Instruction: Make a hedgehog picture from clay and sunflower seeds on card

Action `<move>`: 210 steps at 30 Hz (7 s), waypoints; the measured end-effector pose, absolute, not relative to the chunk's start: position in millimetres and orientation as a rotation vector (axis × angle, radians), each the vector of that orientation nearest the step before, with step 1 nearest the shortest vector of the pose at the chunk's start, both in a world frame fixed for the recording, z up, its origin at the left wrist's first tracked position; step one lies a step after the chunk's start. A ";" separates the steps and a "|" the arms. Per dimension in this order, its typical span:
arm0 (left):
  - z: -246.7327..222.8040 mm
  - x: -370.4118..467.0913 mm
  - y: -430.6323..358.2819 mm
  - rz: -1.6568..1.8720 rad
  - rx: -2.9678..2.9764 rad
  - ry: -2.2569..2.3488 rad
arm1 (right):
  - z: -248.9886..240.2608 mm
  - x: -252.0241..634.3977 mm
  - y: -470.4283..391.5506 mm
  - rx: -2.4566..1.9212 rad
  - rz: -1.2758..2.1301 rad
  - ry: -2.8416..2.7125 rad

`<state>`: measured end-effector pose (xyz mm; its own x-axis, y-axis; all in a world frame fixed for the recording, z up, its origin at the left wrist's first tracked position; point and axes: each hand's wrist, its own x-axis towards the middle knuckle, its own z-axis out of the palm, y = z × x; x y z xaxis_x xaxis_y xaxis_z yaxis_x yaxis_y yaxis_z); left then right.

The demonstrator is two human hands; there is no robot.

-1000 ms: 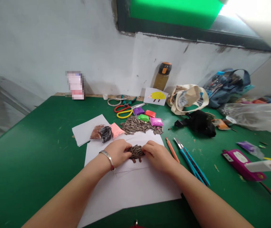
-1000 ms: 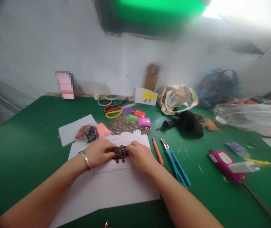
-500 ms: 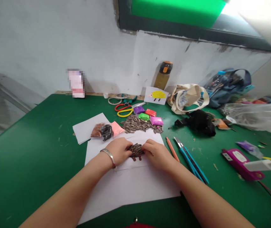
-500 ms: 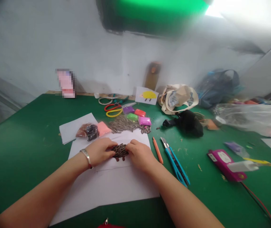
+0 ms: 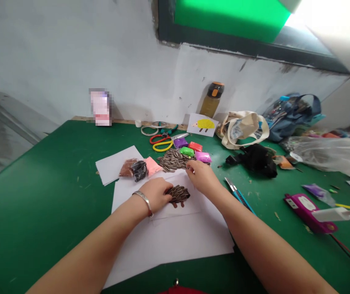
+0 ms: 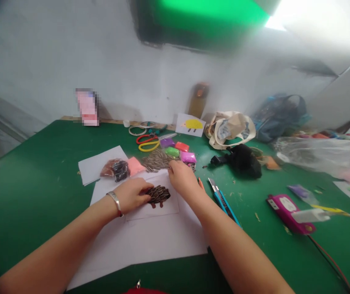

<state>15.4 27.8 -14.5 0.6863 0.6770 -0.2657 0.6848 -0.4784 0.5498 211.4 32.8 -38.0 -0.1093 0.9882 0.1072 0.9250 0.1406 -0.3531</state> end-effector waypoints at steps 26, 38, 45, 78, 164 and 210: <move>-13.2 16.1 28.4 -0.042 2.276 1.075 | -38.4 227.2 -32.0 -1.685 0.915 -1.706; -10.1 17.9 27.7 -0.086 2.304 1.094 | -41.5 225.0 -36.3 -1.649 0.825 -1.855; -8.9 18.7 27.5 -0.102 2.301 1.112 | -43.3 220.3 -36.8 -1.644 0.812 -1.841; -15.7 17.3 28.3 -0.089 2.336 1.098 | -46.3 220.1 -37.8 -1.792 0.560 -2.069; 2.5 21.1 16.0 0.594 1.648 1.122 | -18.9 203.2 0.5 -1.048 1.756 -1.171; -11.1 23.6 22.8 0.371 2.090 1.243 | -39.0 217.8 -4.6 -1.493 1.065 -1.469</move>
<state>23.6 22.8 -11.1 0.5061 0.8577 -0.0906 0.6673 -0.3228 0.6712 217.8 -4.6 -39.0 -0.0149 0.9989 -0.0453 0.3539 -0.0371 -0.9345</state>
